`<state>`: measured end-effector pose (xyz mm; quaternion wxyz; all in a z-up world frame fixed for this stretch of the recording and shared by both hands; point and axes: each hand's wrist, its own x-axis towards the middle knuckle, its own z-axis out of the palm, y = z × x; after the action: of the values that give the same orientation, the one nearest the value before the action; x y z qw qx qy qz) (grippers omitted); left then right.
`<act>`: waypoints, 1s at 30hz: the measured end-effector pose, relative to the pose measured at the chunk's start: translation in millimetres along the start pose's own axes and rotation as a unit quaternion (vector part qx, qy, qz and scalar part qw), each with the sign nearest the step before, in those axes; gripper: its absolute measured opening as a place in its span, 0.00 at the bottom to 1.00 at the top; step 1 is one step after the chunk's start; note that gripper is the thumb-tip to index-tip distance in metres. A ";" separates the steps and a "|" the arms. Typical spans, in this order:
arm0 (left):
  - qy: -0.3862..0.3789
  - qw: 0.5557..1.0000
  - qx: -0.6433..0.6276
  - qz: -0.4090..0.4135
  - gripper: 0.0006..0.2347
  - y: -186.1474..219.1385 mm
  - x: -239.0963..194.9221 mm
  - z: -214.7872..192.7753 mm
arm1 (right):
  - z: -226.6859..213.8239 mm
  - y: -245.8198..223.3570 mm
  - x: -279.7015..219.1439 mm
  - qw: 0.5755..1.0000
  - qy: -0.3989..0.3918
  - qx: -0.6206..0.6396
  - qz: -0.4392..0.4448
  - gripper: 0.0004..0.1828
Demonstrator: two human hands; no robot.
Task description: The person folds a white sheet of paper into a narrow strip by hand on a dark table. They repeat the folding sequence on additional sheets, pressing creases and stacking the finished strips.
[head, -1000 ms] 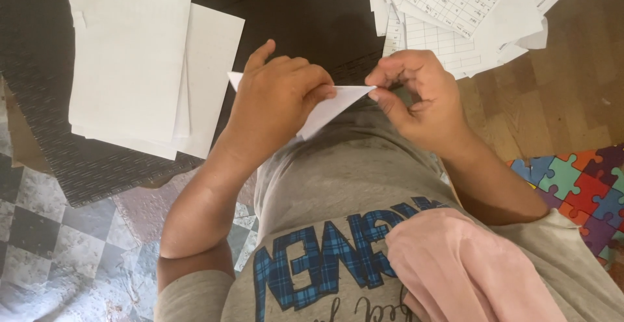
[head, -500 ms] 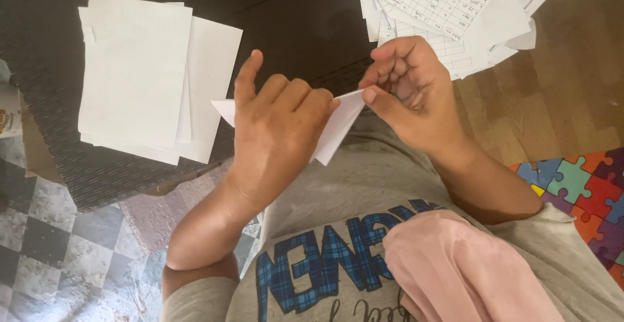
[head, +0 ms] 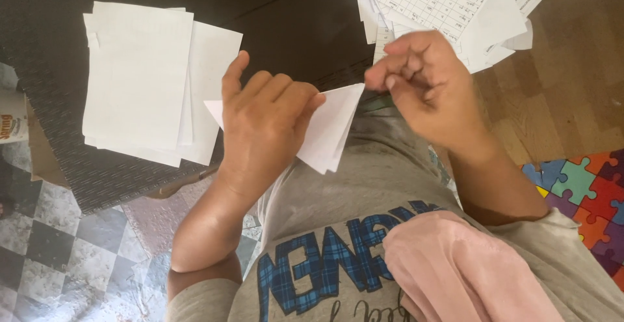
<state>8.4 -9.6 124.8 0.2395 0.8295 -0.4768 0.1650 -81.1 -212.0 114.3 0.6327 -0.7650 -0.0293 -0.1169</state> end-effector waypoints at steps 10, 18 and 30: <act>-0.022 0.995 -0.093 -0.031 0.06 6.5 4.7 -0.1 | -4.4 3.7 3.2 0.991 -0.047 -0.090 -0.084 0.08; -0.024 0.992 -0.121 -0.034 0.05 12.3 4.6 -3.5 | -2.7 7.5 1.0 0.998 -0.041 -0.010 -0.046 0.05; -0.039 0.983 -0.173 -0.046 0.07 16.0 1.5 -1.4 | -1.9 12.4 -3.0 0.996 -0.059 0.046 -0.040 0.05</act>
<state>-4.8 -16.8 130.5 0.3686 0.8023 -0.4681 0.0364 -81.9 -216.0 102.0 0.6594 -0.7385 -0.1030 -0.0953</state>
